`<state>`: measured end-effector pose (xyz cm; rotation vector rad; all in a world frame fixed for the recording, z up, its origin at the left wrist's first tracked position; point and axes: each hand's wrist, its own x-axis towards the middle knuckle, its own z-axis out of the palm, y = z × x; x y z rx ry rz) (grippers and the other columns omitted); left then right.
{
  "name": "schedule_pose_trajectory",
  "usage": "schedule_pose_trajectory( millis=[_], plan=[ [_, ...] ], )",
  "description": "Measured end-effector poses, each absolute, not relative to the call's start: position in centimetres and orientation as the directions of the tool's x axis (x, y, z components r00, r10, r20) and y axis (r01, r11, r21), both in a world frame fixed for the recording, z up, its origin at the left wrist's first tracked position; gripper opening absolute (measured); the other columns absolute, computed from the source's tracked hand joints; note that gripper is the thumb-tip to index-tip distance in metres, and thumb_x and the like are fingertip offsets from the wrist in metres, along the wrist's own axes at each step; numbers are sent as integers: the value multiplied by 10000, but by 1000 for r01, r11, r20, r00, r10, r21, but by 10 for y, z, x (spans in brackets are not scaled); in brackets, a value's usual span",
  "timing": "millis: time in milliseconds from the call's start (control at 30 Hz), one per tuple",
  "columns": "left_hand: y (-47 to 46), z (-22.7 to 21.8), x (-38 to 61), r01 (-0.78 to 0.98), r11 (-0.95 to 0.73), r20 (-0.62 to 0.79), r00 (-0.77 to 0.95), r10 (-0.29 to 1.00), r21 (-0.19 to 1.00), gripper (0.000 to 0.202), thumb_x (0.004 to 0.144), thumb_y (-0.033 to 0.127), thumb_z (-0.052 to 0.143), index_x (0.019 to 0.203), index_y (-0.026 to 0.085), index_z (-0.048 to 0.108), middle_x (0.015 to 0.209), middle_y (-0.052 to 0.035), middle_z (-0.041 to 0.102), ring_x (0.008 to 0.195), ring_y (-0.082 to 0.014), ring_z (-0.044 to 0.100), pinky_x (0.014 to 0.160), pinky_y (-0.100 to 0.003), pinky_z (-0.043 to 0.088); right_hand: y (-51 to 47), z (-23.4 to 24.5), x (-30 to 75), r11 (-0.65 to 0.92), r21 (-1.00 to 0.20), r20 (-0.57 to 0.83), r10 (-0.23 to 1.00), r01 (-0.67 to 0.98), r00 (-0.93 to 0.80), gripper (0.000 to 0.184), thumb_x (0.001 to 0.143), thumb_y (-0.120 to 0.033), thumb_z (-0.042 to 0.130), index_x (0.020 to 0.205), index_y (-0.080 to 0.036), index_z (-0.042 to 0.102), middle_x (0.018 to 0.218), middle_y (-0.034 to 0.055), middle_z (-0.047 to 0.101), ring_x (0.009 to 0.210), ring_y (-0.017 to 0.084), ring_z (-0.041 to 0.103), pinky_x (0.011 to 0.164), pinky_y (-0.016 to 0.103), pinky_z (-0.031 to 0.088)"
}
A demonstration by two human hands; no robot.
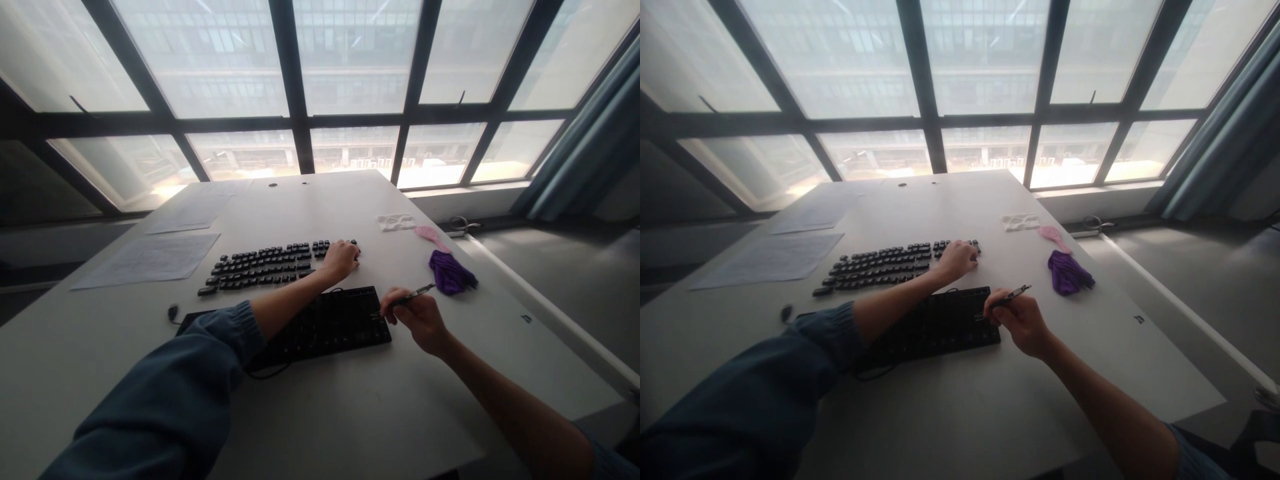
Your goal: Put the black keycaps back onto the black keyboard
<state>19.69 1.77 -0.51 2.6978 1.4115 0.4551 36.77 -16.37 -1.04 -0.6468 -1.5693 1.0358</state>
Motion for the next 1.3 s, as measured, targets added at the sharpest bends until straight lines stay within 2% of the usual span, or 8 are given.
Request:
schedule_pose_trajectory(
  millis=[200, 333, 433, 600, 900, 1000, 1100, 1300],
  plan=[
    [20, -4, 195, 764, -603, 254, 551, 795, 229, 203, 724, 209, 788, 919, 150, 779, 926, -111, 730, 912, -265, 663, 858, -350, 512, -163, -11, 368, 457, -887, 461, 865, -72, -195, 165, 960, -296, 576, 924, -177, 684, 822, 52, 638, 634, 138, 557, 563, 287, 433],
    [1, 10, 190, 717, -643, 314, 565, 763, 270, 190, 852, 286, 690, 970, 156, 761, 916, -87, 725, 868, -219, 661, 847, -316, 506, -159, -12, 368, 386, -922, 385, 922, 39, -33, 188, 948, -301, 582, 1039, -172, 683, 695, 21, 644, 570, 125, 528, 526, 262, 428],
    [-30, 20, 182, 630, -700, 328, 619, 714, 335, 187, 906, 263, 597, 902, 168, 758, 872, -65, 719, 819, -193, 659, 805, -294, 501, -156, -13, 368, 342, -935, 348, 935, 92, 65, 196, 933, -312, 590, 1014, -157, 679, 625, 0, 613, 520, 112, 487, 482, 243, 396],
    [-78, 33, 146, 548, -727, 286, 680, 675, 414, 179, 903, 262, 590, 958, 195, 746, 894, -42, 729, 808, -173, 654, 765, -271, 484, -154, -16, 365, 324, -941, 331, 942, 102, 57, 201, 926, -337, 596, 959, -151, 664, 634, 6, 625, 513, 109, 497, 471, 240, 404],
    [-117, 60, -45, 721, -498, 314, 389, 866, 483, 231, 920, 337, 568, 1011, 206, 735, 954, -37, 733, 775, -156, 631, 710, -250, 491, -154, -25, 363, 383, -915, 391, 920, 125, 38, 181, 917, -327, 651, 987, -168, 700, 724, 37, 663, 545, 137, 560, 520, 292, 476],
    [-143, 54, -107, 753, -430, 317, 304, 899, 499, 238, 922, 374, 575, 997, 215, 735, 947, -37, 728, 785, -160, 632, 704, -247, 498, -160, -14, 343, 414, -902, 416, 909, 120, -12, 148, 910, -310, 666, 972, -186, 715, 770, 39, 653, 602, 151, 614, 569, 297, 518],
    [-167, 44, -148, 753, -399, 324, 258, 910, 524, 235, 932, 377, 568, 997, 227, 737, 955, -41, 722, 810, -163, 639, 729, -254, 508, -168, 4, 302, 429, -894, 408, 898, 129, -164, 153, 923, -311, 647, 979, -190, 722, 791, 45, 654, 616, 155, 630, 576, 294, 536],
    [-196, 26, -186, 694, -371, 165, 346, 923, 617, 223, 871, 389, 679, 972, 196, 727, 921, -42, 691, 803, -158, 623, 745, -267, 516, -165, 28, 168, 371, -929, 339, 853, 4, -397, 214, 931, -347, 624, 1005, -156, 685, 679, 26, 643, 566, 149, 619, 540, 273, 535]
  ],
)
